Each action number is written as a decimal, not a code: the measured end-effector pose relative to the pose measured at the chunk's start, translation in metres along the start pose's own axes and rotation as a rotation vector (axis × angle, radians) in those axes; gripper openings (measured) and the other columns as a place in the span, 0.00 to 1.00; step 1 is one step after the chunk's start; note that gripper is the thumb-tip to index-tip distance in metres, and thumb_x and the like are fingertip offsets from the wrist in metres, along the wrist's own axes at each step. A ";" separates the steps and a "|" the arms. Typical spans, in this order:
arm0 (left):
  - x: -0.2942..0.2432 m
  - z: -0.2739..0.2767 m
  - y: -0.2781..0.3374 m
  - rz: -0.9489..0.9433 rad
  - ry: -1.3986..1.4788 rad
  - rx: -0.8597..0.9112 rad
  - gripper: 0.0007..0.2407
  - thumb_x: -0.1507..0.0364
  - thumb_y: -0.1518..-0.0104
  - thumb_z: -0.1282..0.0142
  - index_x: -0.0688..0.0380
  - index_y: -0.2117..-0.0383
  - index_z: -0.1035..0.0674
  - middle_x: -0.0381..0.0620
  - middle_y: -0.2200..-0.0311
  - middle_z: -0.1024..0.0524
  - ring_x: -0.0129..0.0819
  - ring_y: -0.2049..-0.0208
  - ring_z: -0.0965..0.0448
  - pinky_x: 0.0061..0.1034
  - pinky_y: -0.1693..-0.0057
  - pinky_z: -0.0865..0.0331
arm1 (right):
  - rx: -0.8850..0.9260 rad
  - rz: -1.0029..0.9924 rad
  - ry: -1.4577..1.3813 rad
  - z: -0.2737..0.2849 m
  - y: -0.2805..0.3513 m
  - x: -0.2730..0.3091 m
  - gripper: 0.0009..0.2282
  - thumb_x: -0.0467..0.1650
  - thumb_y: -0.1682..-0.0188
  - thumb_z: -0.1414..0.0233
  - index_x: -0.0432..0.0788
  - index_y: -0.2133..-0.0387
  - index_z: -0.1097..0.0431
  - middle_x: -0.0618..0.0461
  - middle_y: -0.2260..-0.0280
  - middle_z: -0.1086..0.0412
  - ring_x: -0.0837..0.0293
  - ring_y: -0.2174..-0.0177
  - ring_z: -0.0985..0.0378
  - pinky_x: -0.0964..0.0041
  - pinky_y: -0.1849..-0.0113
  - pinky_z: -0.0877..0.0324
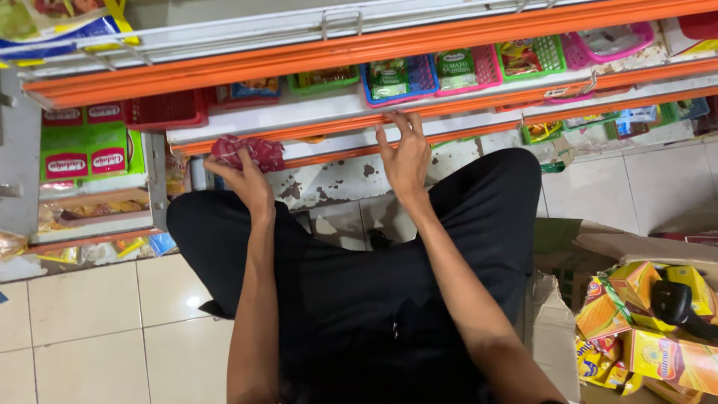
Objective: The person wipes down the supermarket shelves using a cloth, moving items aside and cleaning the shelf surface.
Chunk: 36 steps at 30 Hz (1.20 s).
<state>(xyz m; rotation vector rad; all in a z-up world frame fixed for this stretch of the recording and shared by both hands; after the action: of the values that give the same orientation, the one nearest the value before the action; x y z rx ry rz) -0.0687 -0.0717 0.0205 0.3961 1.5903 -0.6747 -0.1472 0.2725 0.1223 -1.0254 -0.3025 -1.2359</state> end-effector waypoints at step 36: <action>0.003 -0.002 0.001 0.042 -0.015 0.029 0.14 0.75 0.34 0.50 0.60 0.48 0.40 0.53 0.53 0.31 0.37 0.51 0.28 0.33 0.41 0.35 | 0.274 0.700 0.967 -0.063 0.007 0.010 0.16 0.21 0.71 0.43 0.34 0.65 0.32 0.47 0.68 0.35 0.54 0.68 0.25 0.62 0.59 0.29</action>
<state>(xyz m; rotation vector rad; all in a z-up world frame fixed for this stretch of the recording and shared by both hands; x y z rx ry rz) -0.0694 -0.0700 0.0174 0.4442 1.5551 -0.6680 -0.1573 0.2170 0.0915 -0.1685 0.5864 -0.8742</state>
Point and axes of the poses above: each hand's wrist, its own y-axis away from the middle knuckle, its own z-axis out of the back of the hand, x = y × z, the point moved 10 cm from there along -y, towards the middle knuckle
